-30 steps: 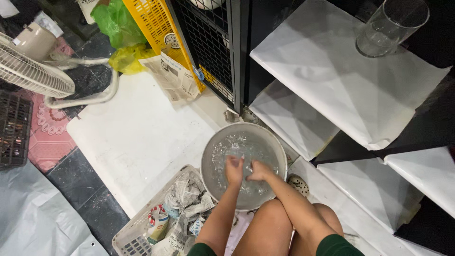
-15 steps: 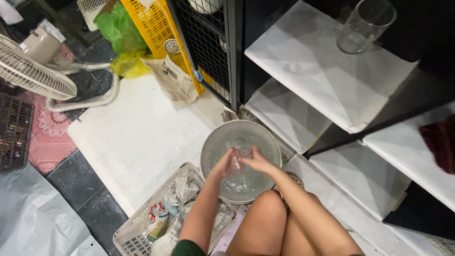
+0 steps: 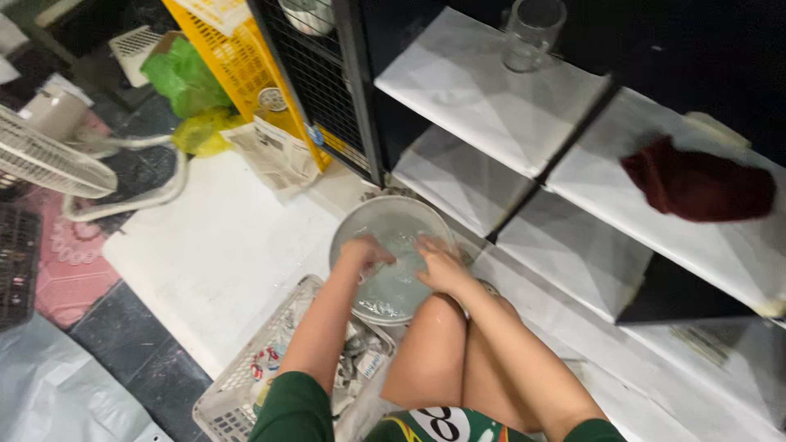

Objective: The person sits on the floor and wraps glassware and a mug with newspaper. They rinse items in a bucket of water, dry them with a cloth, and then wrap each item individually in newspaper before placing them in a basket.

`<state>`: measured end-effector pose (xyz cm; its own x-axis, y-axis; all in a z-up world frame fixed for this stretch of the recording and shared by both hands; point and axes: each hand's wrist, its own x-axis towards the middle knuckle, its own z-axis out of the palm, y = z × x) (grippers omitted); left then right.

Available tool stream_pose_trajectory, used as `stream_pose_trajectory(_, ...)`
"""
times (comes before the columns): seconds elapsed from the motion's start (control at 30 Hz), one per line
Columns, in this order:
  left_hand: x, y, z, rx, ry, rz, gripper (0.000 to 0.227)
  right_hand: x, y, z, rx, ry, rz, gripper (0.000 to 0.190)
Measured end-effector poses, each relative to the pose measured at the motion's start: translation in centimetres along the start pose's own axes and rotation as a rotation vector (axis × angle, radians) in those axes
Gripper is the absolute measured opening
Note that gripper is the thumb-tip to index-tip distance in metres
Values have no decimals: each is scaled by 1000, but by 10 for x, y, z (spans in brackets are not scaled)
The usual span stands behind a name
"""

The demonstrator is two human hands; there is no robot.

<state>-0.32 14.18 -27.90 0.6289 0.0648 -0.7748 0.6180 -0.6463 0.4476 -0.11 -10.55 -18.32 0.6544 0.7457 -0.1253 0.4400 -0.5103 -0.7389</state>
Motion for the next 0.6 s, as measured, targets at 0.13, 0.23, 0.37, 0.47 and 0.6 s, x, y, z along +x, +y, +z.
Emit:
stream_pose_trajectory(0.13,-29,16,1,382,261,-227,78,-26,-18,-12,-681,-76,63,89)
stream_pose_trajectory(0.23,-60,27,15,-250,-126,-180,77,-46,-30,-16,-384,-179,125,87)
stream_pose_trajectory(0.37,-73,63,14,871,4,-405,75,-58,-47,-36,-655,37,16,83)
stream_pose_trajectory(0.47,-56,65,37,1031,-166,-591,71,-75,-53,-51,-524,78,-9,76)
stream_pose_trajectory(0.6,-22,53,60,1451,-120,-772,69,-98,-68,-79,-511,173,-91,70)
